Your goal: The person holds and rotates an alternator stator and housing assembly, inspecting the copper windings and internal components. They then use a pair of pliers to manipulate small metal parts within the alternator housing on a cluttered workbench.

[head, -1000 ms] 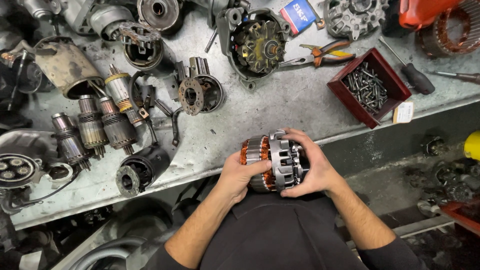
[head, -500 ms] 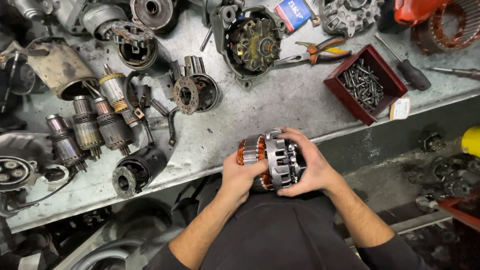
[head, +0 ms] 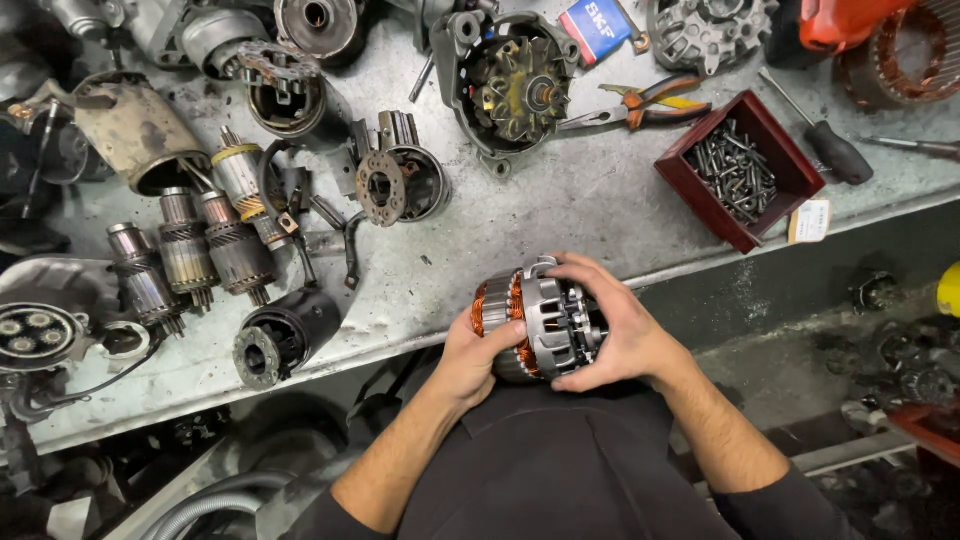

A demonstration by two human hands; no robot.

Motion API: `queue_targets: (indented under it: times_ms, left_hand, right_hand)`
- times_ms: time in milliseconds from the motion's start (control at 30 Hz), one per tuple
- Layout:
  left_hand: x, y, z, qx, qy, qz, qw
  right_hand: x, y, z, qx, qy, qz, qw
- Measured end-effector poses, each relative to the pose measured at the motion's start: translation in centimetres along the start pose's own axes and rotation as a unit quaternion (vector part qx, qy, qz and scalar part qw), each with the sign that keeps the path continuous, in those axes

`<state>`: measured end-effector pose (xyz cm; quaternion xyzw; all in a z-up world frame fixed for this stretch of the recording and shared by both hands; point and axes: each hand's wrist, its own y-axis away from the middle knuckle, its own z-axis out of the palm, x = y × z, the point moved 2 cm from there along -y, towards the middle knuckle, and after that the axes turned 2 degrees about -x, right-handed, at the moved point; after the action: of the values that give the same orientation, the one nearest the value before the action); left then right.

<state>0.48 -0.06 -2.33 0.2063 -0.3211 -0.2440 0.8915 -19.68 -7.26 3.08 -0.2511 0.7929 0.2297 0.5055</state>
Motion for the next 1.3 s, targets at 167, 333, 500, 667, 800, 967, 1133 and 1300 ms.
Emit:
queue_targets:
  times_ms: [167, 333, 500, 667, 800, 967, 1133, 1300]
  left_hand:
    - [-0.1, -0.4, 0.6, 0.007, 0.021, -0.026, 0.999]
    - [0.1, -1.2, 1.3, 0.039, 0.031, -0.026, 0.998]
    - [-0.8, -1.5, 1.2, 0.059, -0.019, -0.002, 0.998]
    - [0.5, -1.8, 2.2, 0.087, 0.008, -0.008, 0.996]
    - [0.3, -2.0, 1.9, 0.104, 0.018, -0.013, 0.994]
    - [0.9, -2.0, 1.4, 0.100, 0.001, -0.005, 0.995]
    - [0.5, -1.4, 0.8, 0.079, -0.009, -0.012, 0.997]
    - [0.1, -1.6, -0.1, 0.048, 0.004, 0.043, 0.998]
  right_hand:
    - [1.1, 0.5, -0.2, 0.007, -0.026, 0.000, 1.000]
    - [1.2, -0.2, -0.2, 0.025, -0.065, 0.028, 0.997]
    - [-0.1, -0.9, 0.1, -0.012, 0.030, 0.044, 0.998]
    - [-0.2, -1.4, 0.2, -0.005, 0.053, 0.032, 0.998]
    - [-0.6, -1.6, 0.6, 0.003, 0.053, 0.039, 0.998]
    - [-1.3, -1.7, 0.9, -0.001, 0.066, 0.044, 0.997]
    - [-2.2, -1.0, 0.6, -0.010, 0.083, 0.028, 0.996]
    - [-3.9, -1.2, -1.7, 0.004, 0.065, 0.031, 0.997]
